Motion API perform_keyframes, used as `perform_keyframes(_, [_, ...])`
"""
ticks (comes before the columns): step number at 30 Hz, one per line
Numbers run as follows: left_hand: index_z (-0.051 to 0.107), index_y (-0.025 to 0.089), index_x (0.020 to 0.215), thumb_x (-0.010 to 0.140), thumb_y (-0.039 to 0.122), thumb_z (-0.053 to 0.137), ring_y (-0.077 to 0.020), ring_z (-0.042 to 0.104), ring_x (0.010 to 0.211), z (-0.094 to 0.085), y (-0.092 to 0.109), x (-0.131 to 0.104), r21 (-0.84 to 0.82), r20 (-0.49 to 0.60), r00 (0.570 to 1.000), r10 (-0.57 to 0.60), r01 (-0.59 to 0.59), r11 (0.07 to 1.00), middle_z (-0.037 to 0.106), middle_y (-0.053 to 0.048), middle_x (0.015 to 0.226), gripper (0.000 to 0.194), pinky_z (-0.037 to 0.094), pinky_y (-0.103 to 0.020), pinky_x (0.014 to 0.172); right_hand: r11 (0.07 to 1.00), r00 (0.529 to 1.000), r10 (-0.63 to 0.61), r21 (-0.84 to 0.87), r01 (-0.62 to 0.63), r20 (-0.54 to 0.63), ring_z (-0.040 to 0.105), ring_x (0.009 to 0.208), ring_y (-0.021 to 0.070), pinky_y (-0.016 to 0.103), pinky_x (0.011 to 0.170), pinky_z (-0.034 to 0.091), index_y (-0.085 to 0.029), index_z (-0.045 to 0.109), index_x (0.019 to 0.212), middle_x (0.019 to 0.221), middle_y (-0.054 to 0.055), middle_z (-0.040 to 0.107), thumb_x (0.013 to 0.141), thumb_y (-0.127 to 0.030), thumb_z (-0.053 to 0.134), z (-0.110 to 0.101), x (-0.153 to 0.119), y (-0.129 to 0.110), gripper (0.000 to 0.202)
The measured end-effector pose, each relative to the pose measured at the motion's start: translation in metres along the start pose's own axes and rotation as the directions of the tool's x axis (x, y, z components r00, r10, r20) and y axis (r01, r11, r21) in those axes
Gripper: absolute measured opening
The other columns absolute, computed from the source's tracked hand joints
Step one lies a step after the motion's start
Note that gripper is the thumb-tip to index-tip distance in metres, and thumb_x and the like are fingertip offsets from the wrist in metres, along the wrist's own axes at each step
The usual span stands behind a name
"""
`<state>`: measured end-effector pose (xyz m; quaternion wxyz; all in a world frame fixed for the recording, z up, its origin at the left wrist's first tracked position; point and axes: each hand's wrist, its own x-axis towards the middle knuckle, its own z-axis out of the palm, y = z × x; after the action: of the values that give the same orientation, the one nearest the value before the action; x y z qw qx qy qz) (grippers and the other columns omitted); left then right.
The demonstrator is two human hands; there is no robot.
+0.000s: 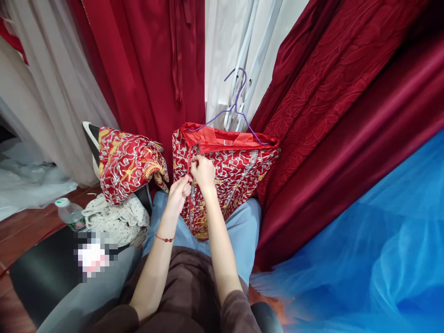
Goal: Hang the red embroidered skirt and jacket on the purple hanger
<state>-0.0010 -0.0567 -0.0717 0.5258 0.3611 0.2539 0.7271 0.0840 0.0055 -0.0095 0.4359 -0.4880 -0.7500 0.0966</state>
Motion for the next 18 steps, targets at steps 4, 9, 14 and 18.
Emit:
perform_keyframes(4, [0.065, 0.013, 0.073, 0.071, 0.054, 0.083, -0.0023, 0.018, 0.045, 0.002, -0.002, 0.001, -0.018, 0.003, 1.0, -0.012, 0.012, 1.0, 0.021, 0.012, 0.05, 0.045, 0.012, -0.021, 0.045, 0.98, 0.996, -0.085, 0.182, 0.085, -0.004, 0.064, 0.089, 0.0221, 0.037, 0.088, 0.049, -0.021, 0.072, 0.082, 0.094, 0.007, 0.069, 0.083, -0.027, 0.053, -0.002, 0.0, 0.01, 0.02])
perform_keyframes(9, [0.066, 0.013, 0.075, 0.07, 0.053, 0.084, -0.0019, 0.018, 0.044, -0.001, -0.004, 0.003, -0.054, -0.003, 1.0, -0.022, 0.022, 0.998, 0.02, 0.012, 0.05, 0.044, 0.011, -0.02, 0.044, 0.699, 0.979, -0.15, 0.715, 0.005, 0.14, 0.063, 0.089, 0.0193, 0.034, 0.088, 0.05, -0.023, 0.068, 0.095, 0.087, 0.003, 0.069, 0.087, -0.036, 0.049, 0.006, 0.003, 0.03, 0.024])
perform_keyframes(14, [0.067, 0.012, 0.074, 0.068, 0.051, 0.086, -0.0014, 0.017, 0.043, -0.004, -0.004, 0.004, -0.081, -0.028, 0.999, -0.019, 0.017, 0.997, 0.02, 0.012, 0.05, 0.044, 0.013, -0.019, 0.043, 0.646, 0.993, -0.028, 0.76, -0.071, 0.116, 0.052, 0.065, 0.0132, 0.026, 0.063, 0.045, -0.023, 0.065, 0.102, 0.079, -0.001, 0.06, 0.089, -0.042, 0.049, 0.019, 0.0, 0.034, 0.028])
perform_keyframes(18, [0.07, 0.013, 0.083, 0.071, 0.046, 0.086, -0.0015, 0.016, 0.043, -0.008, -0.002, 0.005, -0.1, -0.025, 0.999, -0.02, 0.018, 0.995, 0.019, 0.013, 0.052, 0.039, 0.014, -0.017, 0.042, 0.653, 0.987, 0.135, 0.757, -0.022, -0.088, 0.036, 0.051, 0.0088, 0.022, 0.049, 0.031, -0.025, 0.058, 0.105, 0.068, -0.007, 0.042, 0.086, -0.044, 0.056, 0.012, -0.002, 0.035, 0.026])
